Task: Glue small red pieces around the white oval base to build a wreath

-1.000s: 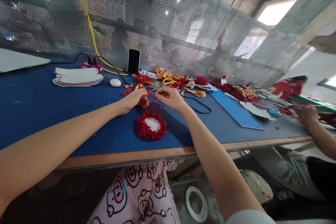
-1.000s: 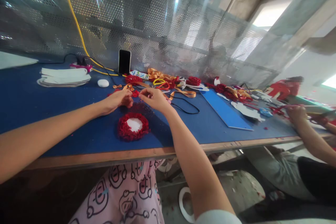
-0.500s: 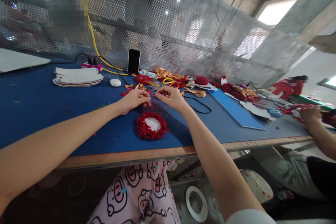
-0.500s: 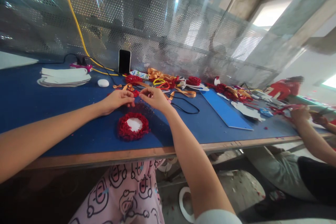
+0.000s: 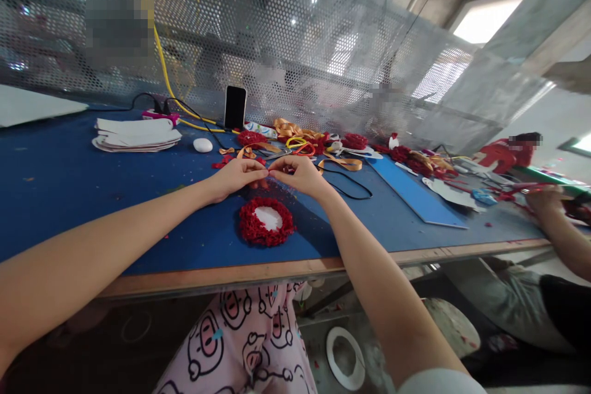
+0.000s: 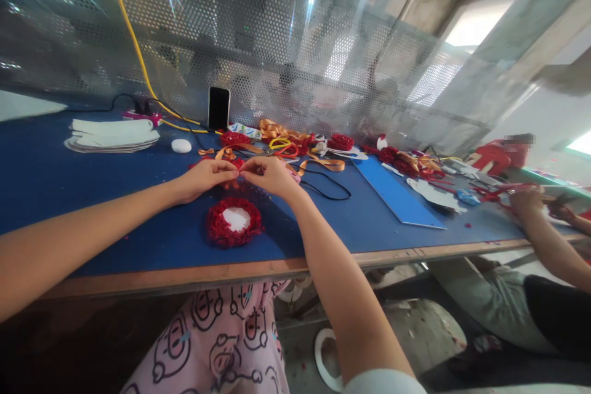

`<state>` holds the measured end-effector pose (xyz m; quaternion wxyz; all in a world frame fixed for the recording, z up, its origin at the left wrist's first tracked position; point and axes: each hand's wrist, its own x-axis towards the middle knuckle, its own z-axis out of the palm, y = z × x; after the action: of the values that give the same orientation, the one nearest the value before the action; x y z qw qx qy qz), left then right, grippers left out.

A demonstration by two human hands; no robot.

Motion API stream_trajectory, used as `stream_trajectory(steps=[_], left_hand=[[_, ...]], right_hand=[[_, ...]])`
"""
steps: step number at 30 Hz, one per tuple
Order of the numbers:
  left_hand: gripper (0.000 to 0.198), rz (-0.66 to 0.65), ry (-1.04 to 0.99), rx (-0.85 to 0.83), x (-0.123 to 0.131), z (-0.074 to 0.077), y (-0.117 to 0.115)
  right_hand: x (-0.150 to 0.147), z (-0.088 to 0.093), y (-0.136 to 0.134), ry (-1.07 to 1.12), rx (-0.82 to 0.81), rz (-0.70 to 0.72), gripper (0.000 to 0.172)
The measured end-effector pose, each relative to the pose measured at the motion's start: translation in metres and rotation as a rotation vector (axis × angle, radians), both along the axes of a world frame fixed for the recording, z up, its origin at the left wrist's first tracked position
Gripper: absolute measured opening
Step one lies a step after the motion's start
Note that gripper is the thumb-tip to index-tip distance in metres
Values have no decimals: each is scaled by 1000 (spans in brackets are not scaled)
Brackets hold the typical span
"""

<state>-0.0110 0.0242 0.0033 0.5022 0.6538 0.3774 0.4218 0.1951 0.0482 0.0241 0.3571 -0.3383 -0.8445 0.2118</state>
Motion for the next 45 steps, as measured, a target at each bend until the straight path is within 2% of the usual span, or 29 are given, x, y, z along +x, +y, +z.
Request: stream_trajectory(steps=[4, 8, 16, 18, 20, 22, 24, 26, 31, 39, 45], left_hand=[[32, 25, -8, 14, -1, -3, 4], [31, 21, 6, 21, -3, -6, 6], [25, -23, 33, 45, -2, -3, 3], [24, -18, 29, 44, -2, -3, 3], [23, -9, 22, 41, -2, -3, 4], [23, -1, 17, 32, -2, -2, 3], [23, 1, 10, 18, -1, -1, 2], [24, -10, 3, 4, -1, 1, 1], [28, -31, 14, 2, -1, 2, 0], [34, 21, 31, -1, -1, 1, 1], [25, 9, -29, -65, 0, 0, 4]], right_hand=[[3, 2, 3, 127, -29, -31, 32], [6, 4, 8, 268, -52, -119, 47], [12, 1, 19, 316, -5, -242, 59], [12, 1, 19, 313, -2, -260, 57], [11, 2, 16, 296, -25, -219, 49], [9, 4, 9, 229, -54, -103, 36], [6, 6, 1, 88, -40, 35, 34], [4, 8, -5, 27, -6, 108, 33], [2, 6, -6, 15, 62, 79, 17], [0, 4, -5, -4, 45, 18, 18], [1, 3, -4, -9, -15, 10, 21]])
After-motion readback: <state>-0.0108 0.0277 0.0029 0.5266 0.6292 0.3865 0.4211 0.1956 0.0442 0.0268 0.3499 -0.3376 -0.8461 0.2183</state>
